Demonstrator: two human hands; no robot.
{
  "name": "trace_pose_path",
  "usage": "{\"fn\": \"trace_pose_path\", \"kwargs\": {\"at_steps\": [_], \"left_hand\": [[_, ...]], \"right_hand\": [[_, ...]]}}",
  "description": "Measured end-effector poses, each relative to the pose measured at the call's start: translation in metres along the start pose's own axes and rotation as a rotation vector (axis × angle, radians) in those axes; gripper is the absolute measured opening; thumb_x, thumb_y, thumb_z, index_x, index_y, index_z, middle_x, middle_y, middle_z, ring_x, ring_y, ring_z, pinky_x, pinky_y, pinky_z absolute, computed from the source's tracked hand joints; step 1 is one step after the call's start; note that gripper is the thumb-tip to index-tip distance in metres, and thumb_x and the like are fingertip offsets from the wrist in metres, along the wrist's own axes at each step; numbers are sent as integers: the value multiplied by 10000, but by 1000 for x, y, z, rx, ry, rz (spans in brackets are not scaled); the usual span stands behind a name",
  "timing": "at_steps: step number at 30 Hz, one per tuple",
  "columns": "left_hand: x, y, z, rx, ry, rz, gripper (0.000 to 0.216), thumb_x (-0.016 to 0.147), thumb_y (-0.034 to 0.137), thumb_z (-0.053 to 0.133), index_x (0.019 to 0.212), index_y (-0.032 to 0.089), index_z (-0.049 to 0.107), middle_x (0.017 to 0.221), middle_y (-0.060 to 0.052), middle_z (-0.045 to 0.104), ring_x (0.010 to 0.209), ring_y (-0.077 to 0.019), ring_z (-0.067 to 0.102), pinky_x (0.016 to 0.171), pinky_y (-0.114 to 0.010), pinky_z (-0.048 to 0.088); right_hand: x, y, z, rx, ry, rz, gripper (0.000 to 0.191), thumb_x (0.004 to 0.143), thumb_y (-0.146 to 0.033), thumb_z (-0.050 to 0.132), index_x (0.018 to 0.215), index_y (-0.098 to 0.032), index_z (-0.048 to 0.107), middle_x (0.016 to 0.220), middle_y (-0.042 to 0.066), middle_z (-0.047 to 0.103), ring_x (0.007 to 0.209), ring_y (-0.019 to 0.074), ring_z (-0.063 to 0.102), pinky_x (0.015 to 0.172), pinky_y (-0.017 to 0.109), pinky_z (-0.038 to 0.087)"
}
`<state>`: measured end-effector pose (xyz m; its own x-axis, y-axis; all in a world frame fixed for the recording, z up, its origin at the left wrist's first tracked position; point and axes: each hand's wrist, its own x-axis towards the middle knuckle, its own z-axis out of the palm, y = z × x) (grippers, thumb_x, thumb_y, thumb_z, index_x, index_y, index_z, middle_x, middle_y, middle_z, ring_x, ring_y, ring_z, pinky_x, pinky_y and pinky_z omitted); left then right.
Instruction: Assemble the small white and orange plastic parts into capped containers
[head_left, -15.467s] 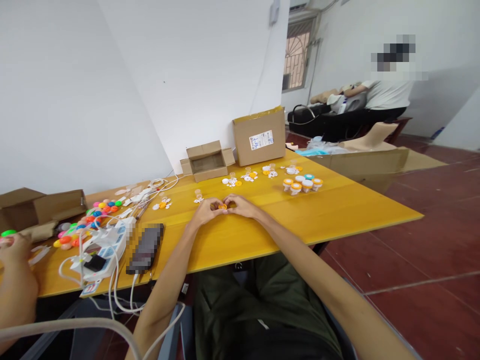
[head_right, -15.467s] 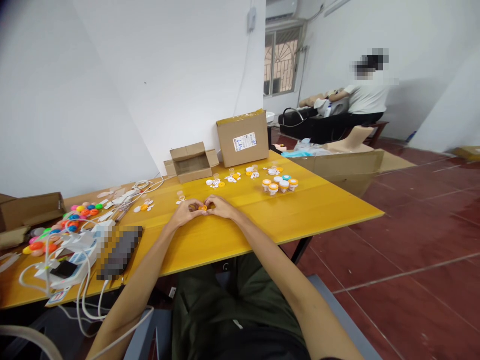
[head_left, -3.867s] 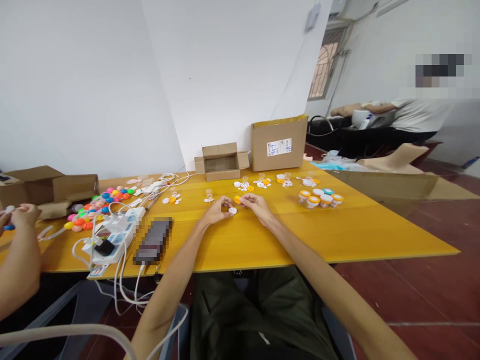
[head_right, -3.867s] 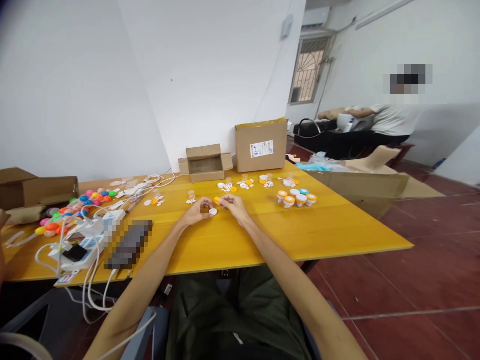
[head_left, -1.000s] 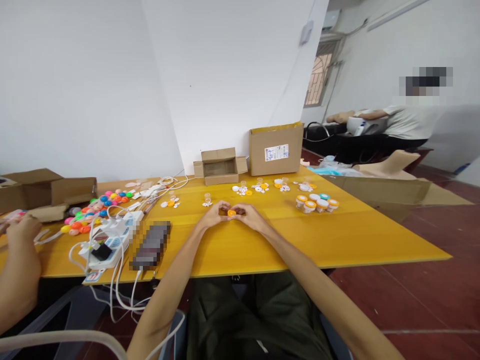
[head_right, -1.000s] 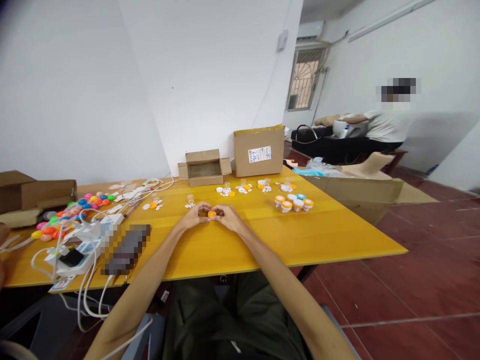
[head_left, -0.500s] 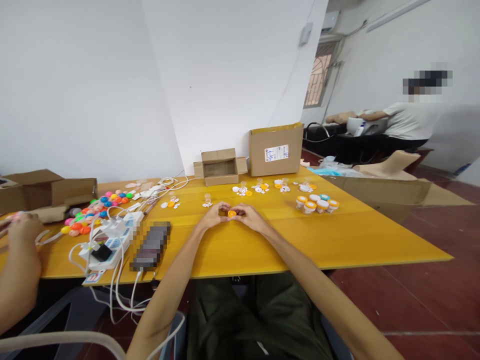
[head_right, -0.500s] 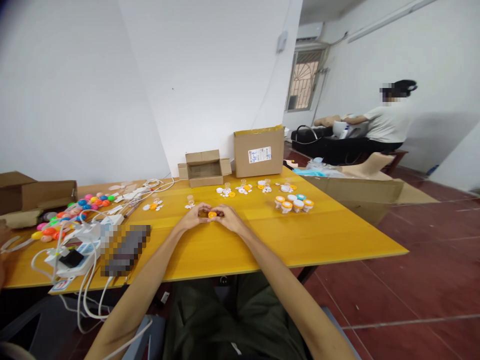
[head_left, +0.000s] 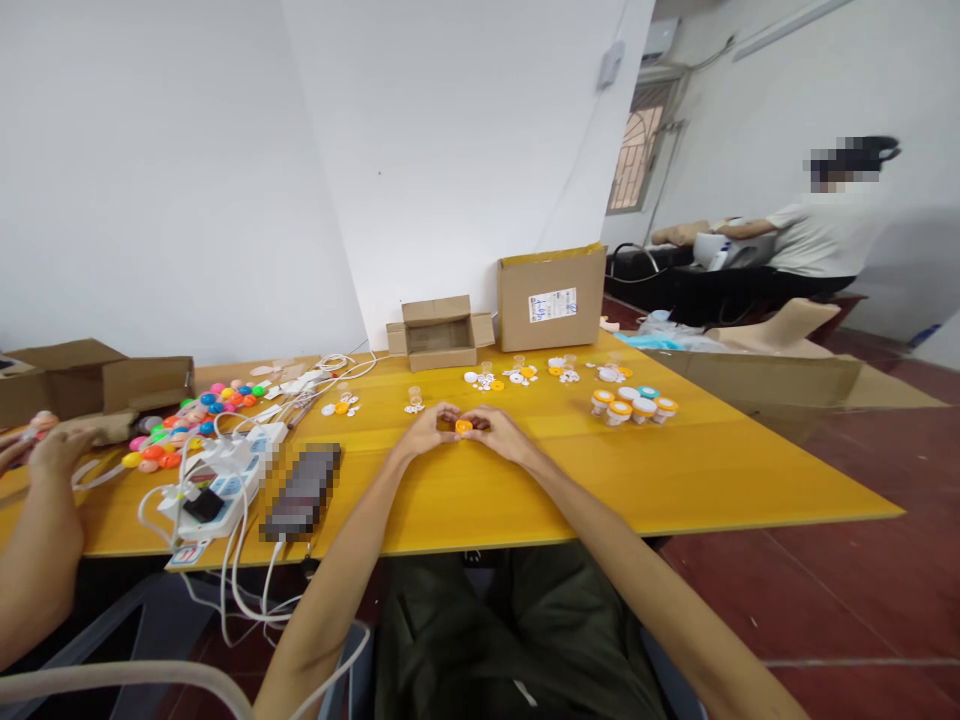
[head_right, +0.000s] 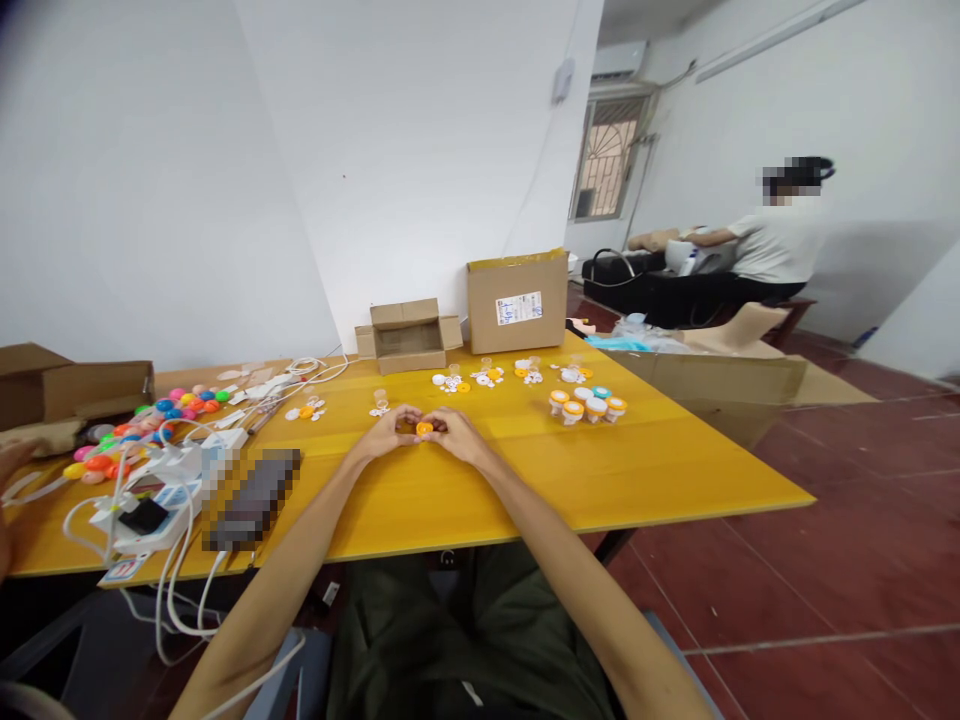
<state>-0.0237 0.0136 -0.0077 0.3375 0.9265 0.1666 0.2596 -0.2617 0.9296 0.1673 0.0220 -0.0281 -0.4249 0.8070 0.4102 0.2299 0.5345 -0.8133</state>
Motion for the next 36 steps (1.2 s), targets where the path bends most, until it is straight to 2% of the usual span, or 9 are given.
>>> {"fn": "trace_pose_path", "kwargs": {"at_steps": [16,26,28,30,36], "left_hand": [[-1,2,-1,38,-14,26,401,586,126,796,953,192,649,948,-38,696,993,-220,627,941,-363,446],[-1,4,-7,115,3,40,360,626,45,648,954,193,648,877,-14,703,901,-174,649,844,-308,487],[-1,6,-9,136,73,58,342,624,28,607,918,196,654,835,-6,698,863,-164,651,802,-290,492],[0,9,-13,154,195,87,320,619,19,575,871,196,661,798,3,689,820,-155,649,763,-273,493],[2,7,-31,219,701,136,203,655,45,562,767,190,648,736,11,661,754,-153,635,711,-260,496]], "right_hand": [[1,2,2,-5,11,5,194,715,-289,736,895,-218,735,886,27,719,801,193,663,787,331,544],[1,1,2,-14,11,0,180,724,-263,725,895,-207,729,871,21,711,792,182,662,780,320,543],[2,0,2,-18,16,5,179,719,-260,728,890,-208,727,863,21,711,786,183,663,776,321,544],[2,0,3,-22,23,18,188,715,-259,732,895,-204,725,870,25,714,789,184,665,779,324,546],[1,1,4,-40,22,39,215,715,-284,745,910,-196,718,905,42,725,804,191,673,783,332,551]]}}
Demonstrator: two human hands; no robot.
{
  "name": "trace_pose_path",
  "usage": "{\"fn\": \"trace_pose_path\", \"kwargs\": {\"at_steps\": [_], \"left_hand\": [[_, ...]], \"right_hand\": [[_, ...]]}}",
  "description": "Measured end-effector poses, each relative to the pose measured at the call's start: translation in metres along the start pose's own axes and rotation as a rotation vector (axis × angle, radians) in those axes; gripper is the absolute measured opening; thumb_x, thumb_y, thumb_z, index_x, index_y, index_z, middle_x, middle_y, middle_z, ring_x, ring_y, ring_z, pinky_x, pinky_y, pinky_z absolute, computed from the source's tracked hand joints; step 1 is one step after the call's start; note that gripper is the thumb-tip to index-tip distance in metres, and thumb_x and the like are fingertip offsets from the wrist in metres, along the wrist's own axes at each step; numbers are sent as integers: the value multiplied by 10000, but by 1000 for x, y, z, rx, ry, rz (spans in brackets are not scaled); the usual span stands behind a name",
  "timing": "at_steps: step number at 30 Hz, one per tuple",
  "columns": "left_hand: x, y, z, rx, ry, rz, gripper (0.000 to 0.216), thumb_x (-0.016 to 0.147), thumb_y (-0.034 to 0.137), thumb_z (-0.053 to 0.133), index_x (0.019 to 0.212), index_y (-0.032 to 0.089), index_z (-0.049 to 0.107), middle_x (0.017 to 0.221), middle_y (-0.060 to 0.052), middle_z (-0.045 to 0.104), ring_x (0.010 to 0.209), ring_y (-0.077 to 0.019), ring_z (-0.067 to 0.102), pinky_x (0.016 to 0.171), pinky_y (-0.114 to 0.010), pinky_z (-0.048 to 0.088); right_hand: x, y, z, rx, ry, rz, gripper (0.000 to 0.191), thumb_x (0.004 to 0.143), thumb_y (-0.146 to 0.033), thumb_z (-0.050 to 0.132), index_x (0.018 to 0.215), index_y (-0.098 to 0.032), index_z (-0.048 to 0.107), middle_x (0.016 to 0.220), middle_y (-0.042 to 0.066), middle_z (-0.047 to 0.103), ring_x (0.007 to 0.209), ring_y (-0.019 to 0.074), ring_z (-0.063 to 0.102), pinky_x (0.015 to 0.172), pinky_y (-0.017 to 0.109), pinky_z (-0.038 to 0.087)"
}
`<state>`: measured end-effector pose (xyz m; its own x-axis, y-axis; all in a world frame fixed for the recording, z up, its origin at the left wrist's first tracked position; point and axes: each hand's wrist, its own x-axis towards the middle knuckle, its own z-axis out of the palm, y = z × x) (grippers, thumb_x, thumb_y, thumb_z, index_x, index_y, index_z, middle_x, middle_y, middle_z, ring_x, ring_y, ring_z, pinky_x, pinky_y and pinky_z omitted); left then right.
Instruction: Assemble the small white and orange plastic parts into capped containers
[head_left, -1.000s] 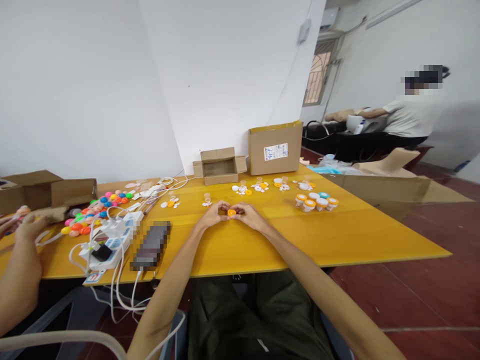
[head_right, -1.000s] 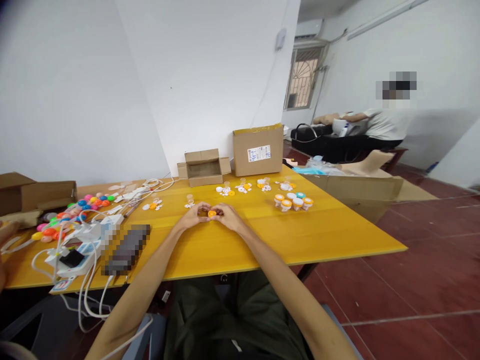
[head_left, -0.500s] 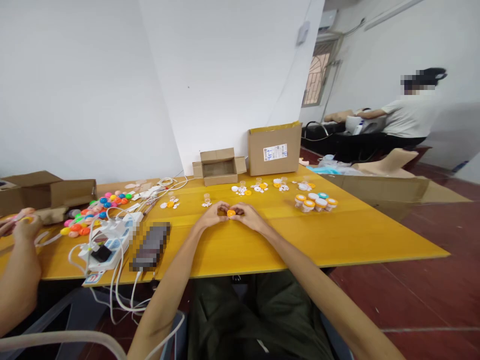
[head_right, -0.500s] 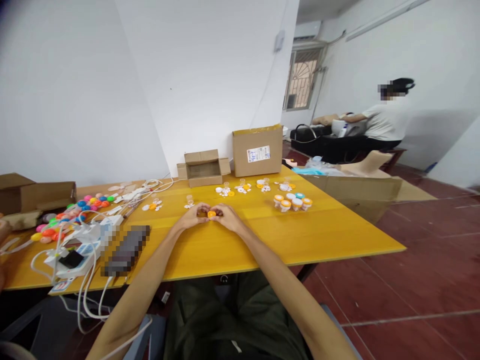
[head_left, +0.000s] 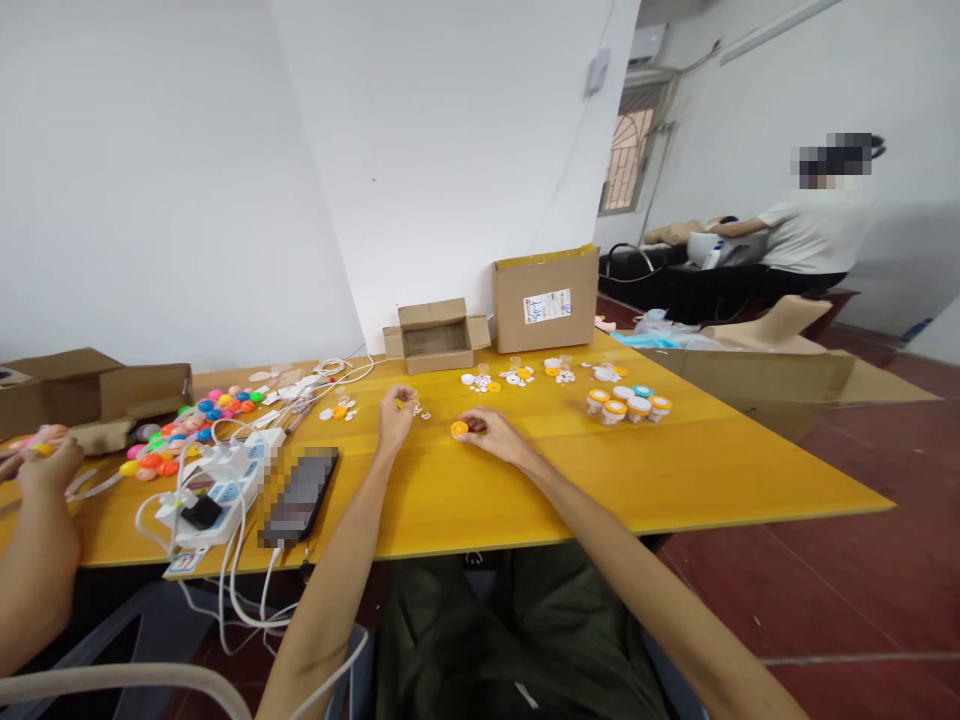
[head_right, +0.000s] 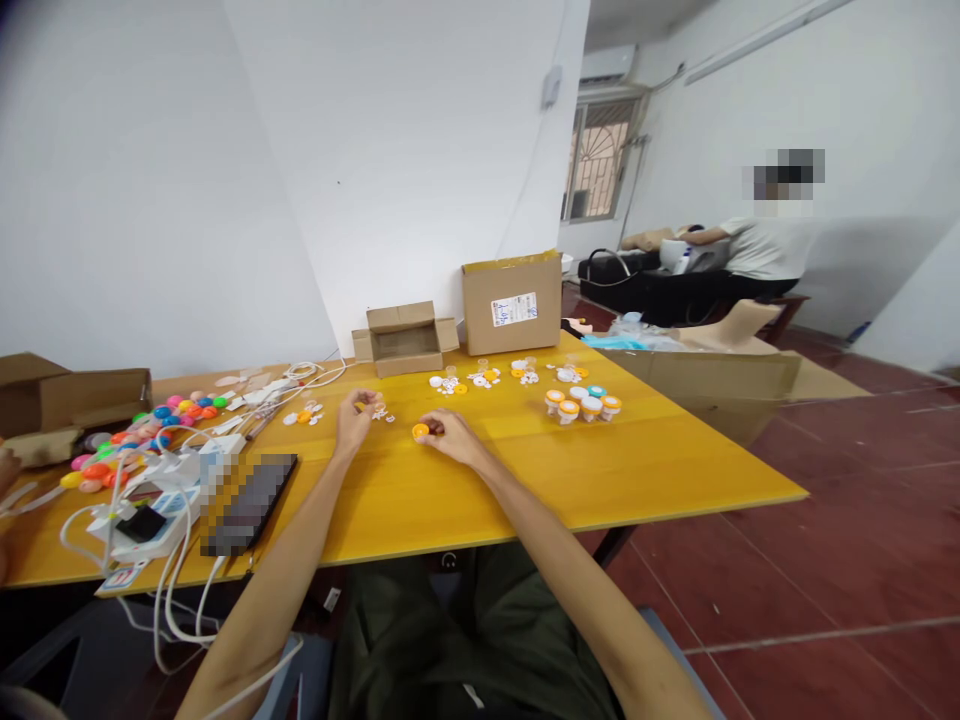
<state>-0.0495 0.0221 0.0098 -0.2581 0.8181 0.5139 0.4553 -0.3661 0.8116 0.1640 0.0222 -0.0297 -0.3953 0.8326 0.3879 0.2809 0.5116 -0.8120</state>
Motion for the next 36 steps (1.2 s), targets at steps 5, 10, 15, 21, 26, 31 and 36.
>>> {"fn": "trace_pose_path", "kwargs": {"at_steps": [5,10,15,21,26,31,36], "left_hand": [[5,-14,-5,177,122,42,216,668,18,562,758,204,626,789,4,661,827,-169,622,819,-302,498],[-5,-12,-1,448,-51,115,203,709,56,601,805,228,653,895,-31,648,961,-224,597,907,-368,471],[-15,-5,3,634,-201,139,199,735,132,644,875,269,678,1020,-60,624,1065,-275,540,941,-420,439],[-17,-7,2,711,-318,202,146,807,172,601,869,275,683,1041,-66,622,1087,-276,508,946,-434,414],[-17,-5,1,714,-293,199,171,821,198,608,956,278,676,1097,-69,613,1102,-274,505,951,-431,412],[-17,0,2,691,-218,142,169,791,206,647,944,274,667,1046,-73,612,1078,-281,529,934,-414,427],[-16,-1,0,662,-162,99,187,777,167,622,919,278,669,1012,-76,615,1062,-286,549,923,-410,435]], "right_hand": [[-1,-3,-1,-3,6,12,221,718,-289,744,913,-191,714,907,45,727,807,193,675,788,340,553],[-1,-5,0,-15,9,6,223,707,-273,748,913,-194,716,904,40,724,805,191,672,790,340,554],[-1,-4,0,-17,-1,-10,224,712,-274,744,922,-200,718,914,40,728,806,189,672,791,338,553],[0,-2,0,-11,-11,-23,231,707,-283,755,922,-204,718,909,37,731,806,187,672,796,335,551],[0,0,0,-14,-16,-31,260,700,-302,769,934,-203,713,909,35,732,803,182,668,792,330,551],[-1,-3,0,-33,-17,-26,257,700,-299,769,930,-200,711,910,36,724,801,182,667,797,335,548],[-2,-7,0,-44,-21,-16,262,699,-279,768,943,-200,713,920,36,719,815,187,664,810,344,541]]}}
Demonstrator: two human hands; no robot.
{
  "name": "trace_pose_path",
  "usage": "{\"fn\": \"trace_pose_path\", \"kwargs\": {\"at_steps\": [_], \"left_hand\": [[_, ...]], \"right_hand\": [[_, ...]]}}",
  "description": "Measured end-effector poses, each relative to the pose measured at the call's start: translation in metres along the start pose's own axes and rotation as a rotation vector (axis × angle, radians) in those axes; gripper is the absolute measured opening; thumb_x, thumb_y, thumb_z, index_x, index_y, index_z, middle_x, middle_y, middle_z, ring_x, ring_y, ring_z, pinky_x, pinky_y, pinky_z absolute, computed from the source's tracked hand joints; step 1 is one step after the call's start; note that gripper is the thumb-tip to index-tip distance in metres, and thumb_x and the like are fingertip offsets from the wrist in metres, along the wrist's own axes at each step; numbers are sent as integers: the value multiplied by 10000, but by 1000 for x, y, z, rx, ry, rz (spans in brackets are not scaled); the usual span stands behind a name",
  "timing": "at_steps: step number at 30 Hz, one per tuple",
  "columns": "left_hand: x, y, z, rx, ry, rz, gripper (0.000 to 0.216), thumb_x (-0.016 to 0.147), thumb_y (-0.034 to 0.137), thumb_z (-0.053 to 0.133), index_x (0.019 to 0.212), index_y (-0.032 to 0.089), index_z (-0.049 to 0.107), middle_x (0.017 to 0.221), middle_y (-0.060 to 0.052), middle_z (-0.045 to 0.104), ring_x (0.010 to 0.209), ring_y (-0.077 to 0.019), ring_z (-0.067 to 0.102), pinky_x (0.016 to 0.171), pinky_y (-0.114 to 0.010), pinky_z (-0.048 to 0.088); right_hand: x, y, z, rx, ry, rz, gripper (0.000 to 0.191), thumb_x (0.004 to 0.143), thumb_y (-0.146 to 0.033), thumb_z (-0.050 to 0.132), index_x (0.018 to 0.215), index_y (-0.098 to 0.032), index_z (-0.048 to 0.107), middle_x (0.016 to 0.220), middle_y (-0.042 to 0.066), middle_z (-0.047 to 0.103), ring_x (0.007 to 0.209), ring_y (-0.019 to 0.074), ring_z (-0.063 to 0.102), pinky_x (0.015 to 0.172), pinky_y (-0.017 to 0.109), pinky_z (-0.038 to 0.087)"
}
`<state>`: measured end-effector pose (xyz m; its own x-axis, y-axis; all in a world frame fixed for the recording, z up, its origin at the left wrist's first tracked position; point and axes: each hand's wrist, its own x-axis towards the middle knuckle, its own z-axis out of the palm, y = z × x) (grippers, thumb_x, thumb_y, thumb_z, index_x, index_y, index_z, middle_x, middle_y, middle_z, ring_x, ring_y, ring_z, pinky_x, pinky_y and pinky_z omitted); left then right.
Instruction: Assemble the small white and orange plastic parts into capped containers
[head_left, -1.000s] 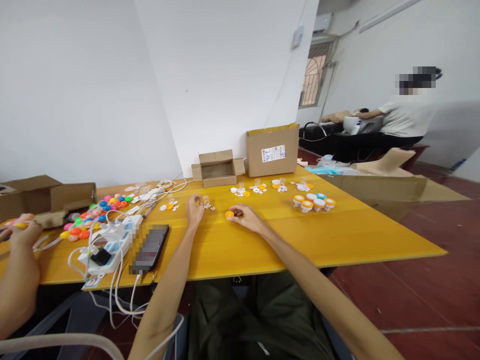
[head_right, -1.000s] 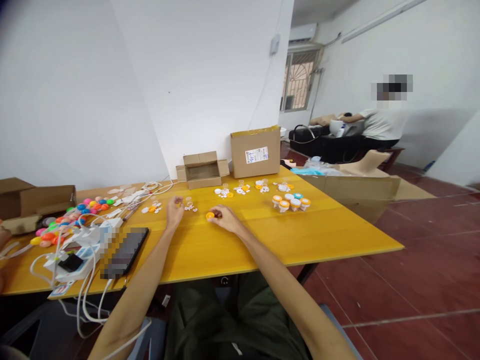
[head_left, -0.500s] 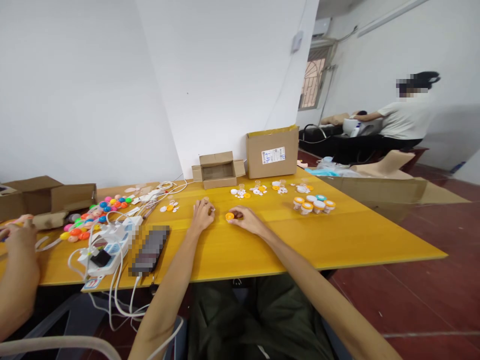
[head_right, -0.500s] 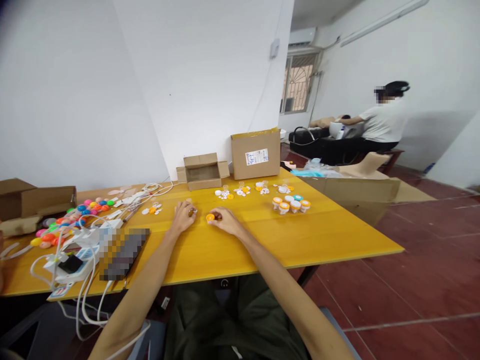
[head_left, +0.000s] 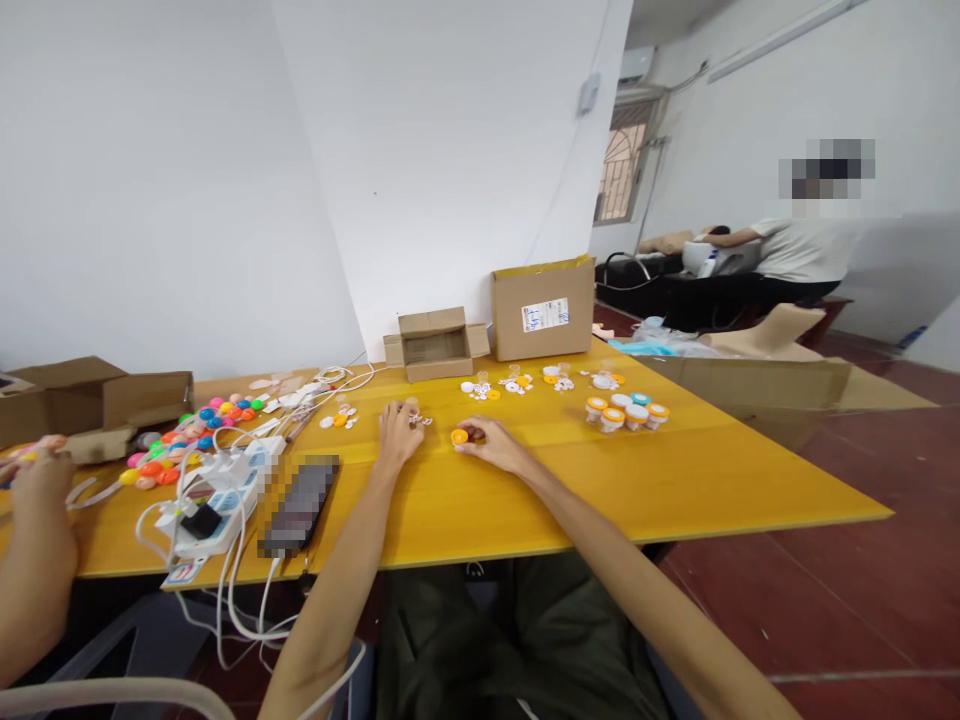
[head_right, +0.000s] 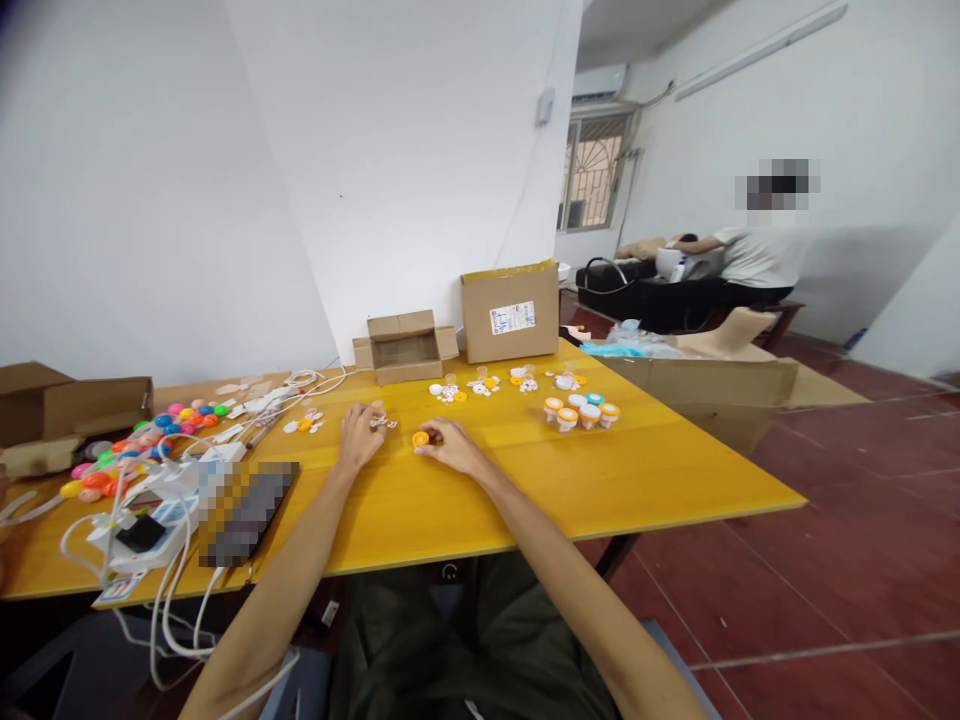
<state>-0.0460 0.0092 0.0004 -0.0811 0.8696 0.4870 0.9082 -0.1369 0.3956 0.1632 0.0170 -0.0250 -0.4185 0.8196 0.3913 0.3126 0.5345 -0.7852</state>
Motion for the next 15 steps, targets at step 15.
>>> {"fn": "trace_pose_path", "kwargs": {"at_steps": [15], "left_hand": [[6,-13,6,-12,-41,-94,196,786,143,616,945,237,683,966,-93,685,997,-272,625,897,-385,454]], "right_hand": [[1,0,1,10,-3,13,308,659,-235,787,955,-195,711,928,31,723,838,193,666,832,349,532]]}}
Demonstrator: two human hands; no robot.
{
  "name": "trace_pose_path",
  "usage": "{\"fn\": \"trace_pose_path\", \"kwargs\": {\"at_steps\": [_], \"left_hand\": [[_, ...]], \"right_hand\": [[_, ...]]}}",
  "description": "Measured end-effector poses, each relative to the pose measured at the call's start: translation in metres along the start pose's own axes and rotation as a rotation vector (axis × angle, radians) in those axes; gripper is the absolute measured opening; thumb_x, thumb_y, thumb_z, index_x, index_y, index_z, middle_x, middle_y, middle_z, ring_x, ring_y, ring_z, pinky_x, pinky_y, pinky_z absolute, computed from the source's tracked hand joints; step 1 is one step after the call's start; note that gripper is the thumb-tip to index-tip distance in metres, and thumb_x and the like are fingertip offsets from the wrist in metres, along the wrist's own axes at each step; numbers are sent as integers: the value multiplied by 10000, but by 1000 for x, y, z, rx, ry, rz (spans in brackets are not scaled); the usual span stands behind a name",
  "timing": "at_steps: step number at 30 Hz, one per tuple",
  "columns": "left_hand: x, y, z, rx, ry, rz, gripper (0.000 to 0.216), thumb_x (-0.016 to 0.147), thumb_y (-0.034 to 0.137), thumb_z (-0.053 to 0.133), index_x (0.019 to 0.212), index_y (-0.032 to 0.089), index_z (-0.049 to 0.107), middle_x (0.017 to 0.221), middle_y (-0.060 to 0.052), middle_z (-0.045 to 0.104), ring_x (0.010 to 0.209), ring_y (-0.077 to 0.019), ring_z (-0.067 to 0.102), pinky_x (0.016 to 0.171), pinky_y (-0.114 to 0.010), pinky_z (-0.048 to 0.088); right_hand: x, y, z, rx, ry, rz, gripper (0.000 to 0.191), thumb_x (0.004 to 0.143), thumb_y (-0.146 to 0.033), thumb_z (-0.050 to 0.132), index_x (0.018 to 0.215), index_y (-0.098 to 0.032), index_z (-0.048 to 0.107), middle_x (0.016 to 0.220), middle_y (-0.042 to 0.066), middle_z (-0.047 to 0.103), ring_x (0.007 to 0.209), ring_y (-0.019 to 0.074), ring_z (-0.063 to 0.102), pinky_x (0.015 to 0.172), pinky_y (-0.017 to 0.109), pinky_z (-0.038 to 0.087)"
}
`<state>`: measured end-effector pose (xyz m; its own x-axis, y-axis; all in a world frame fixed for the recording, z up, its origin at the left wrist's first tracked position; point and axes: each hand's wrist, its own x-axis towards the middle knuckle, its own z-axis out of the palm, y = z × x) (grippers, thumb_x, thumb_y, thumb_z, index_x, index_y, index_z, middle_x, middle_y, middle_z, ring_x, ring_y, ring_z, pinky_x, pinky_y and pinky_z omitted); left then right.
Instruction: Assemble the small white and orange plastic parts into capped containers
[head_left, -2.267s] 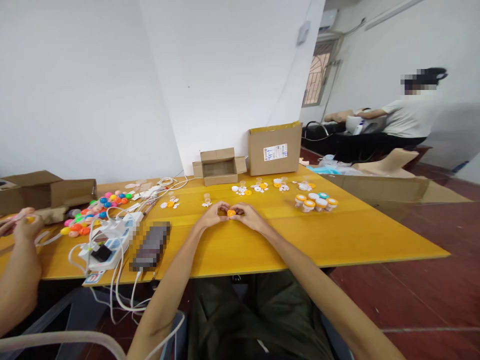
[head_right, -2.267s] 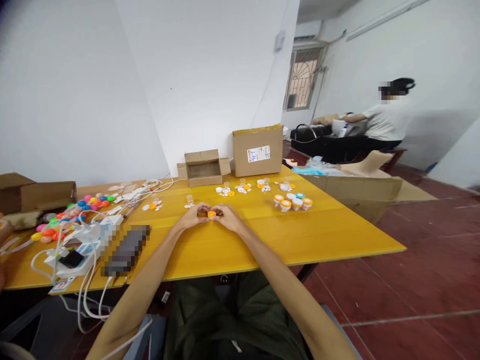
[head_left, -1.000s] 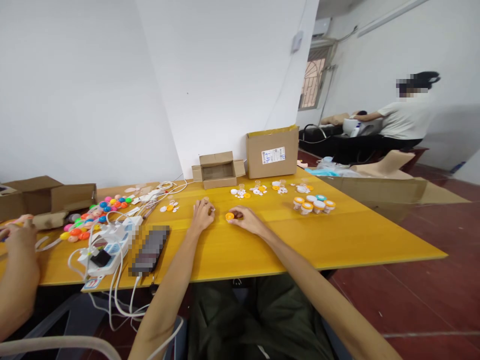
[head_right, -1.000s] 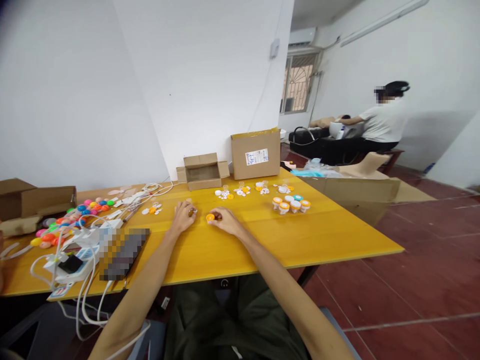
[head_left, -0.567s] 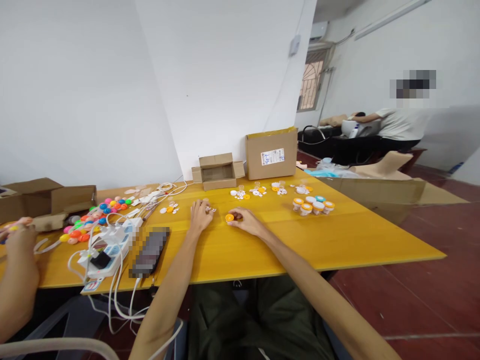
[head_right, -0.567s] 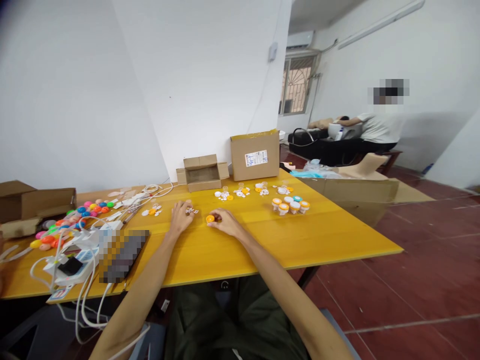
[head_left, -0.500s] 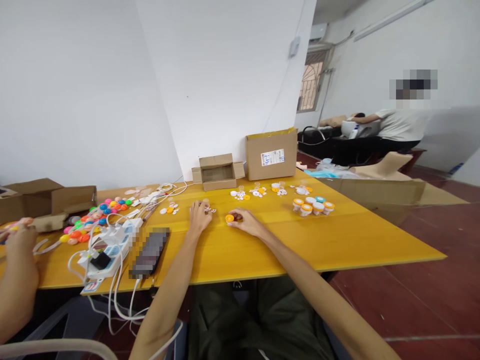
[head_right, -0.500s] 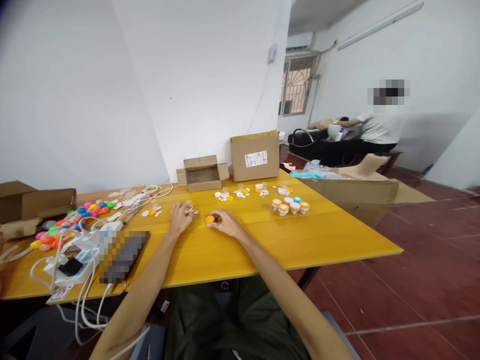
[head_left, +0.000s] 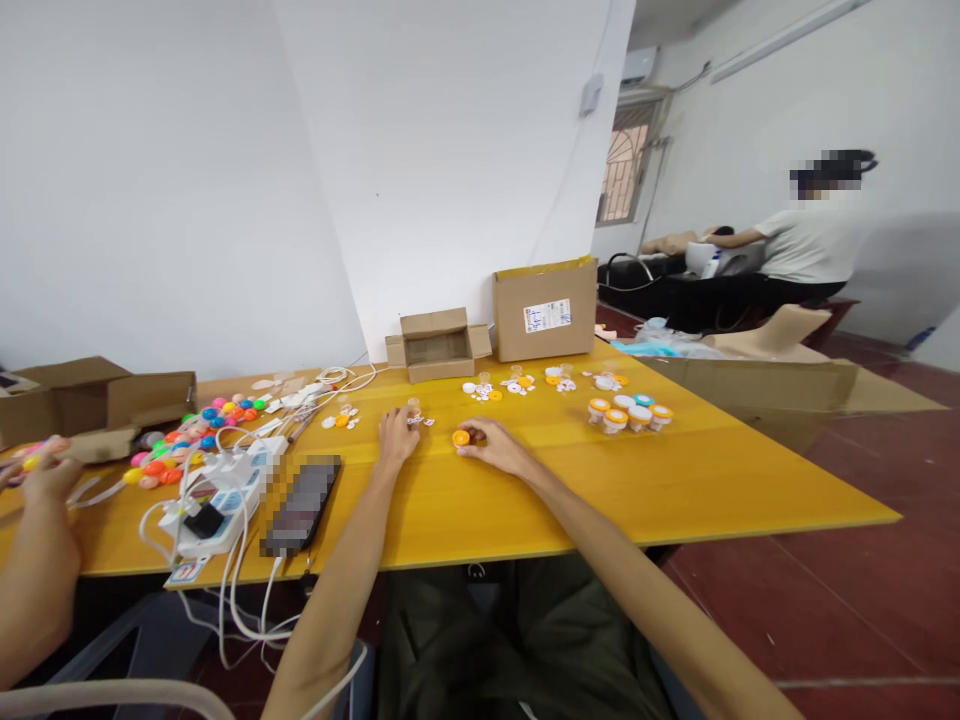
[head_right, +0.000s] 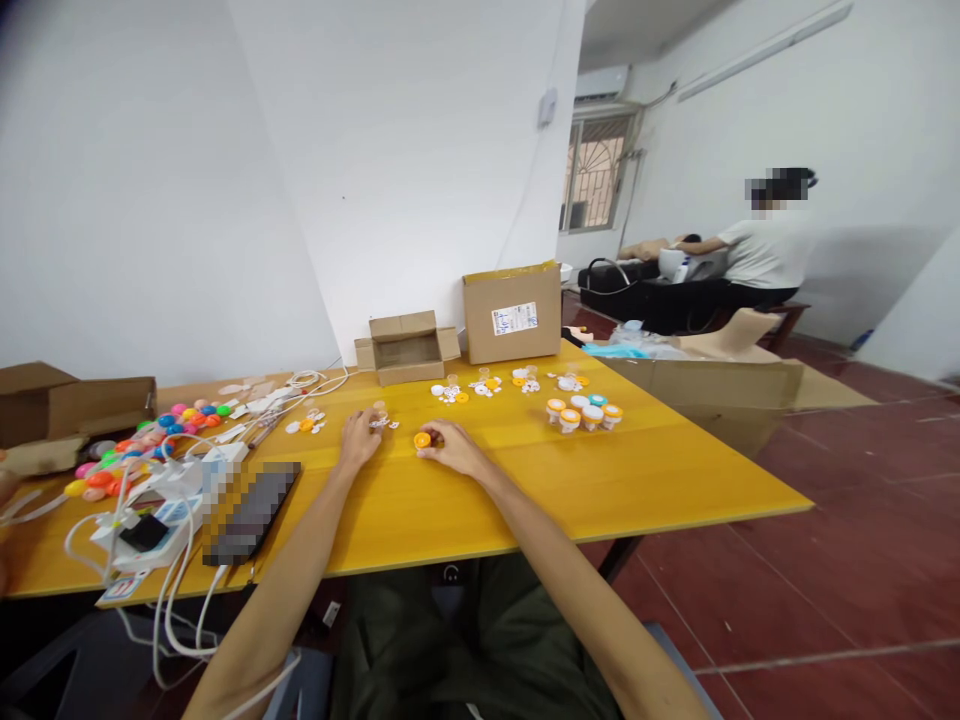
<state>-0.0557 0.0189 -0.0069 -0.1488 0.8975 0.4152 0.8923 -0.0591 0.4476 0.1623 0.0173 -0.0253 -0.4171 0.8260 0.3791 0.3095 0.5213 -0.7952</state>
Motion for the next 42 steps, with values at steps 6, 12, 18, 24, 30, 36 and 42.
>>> {"fn": "trace_pose_path", "kwargs": {"at_steps": [6,12,18,24,30,36,42], "left_hand": [[6,-10,7,-119,13,7,198,732,81,634,877,207,679,848,-54,696,906,-221,659,862,-336,480],[8,-17,9,-222,38,-15,184,686,73,637,808,202,684,803,-50,695,879,-222,671,826,-329,497],[9,-19,9,-361,70,-47,185,653,39,631,725,205,669,701,-20,672,806,-210,676,792,-324,511],[11,-18,7,-563,89,-101,148,669,72,645,714,212,655,668,-9,668,730,-197,674,759,-331,549],[13,-18,8,-732,104,-193,89,682,150,668,761,191,661,693,-12,678,633,-161,670,639,-296,574],[12,-15,7,-761,153,-207,83,659,139,694,714,191,660,731,-23,715,738,-176,702,758,-313,575],[10,-8,6,-811,80,-207,99,625,135,725,696,187,679,707,-25,737,735,-197,716,755,-330,576]], "right_hand": [[-1,-1,-1,-3,-5,-4,305,664,-254,789,954,-201,710,929,34,726,847,200,670,831,351,535],[-2,-1,0,-15,12,-10,273,713,-320,759,955,-203,707,934,44,727,828,195,670,811,346,544],[6,-1,-1,17,27,-3,303,774,-409,709,988,-194,700,1001,76,735,845,205,683,766,333,554],[50,-1,9,-141,2,58,215,778,-409,715,869,-214,722,899,66,753,837,227,698,758,329,542],[89,-6,33,-400,-60,145,215,663,-423,809,640,-249,684,751,47,737,767,235,696,605,276,477],[95,-10,47,-465,-41,197,153,649,-338,811,684,-245,694,876,93,741,839,274,697,611,297,463],[88,-12,41,-461,-60,175,67,712,-289,765,734,-261,708,876,73,742,847,255,689,646,297,466]]}}
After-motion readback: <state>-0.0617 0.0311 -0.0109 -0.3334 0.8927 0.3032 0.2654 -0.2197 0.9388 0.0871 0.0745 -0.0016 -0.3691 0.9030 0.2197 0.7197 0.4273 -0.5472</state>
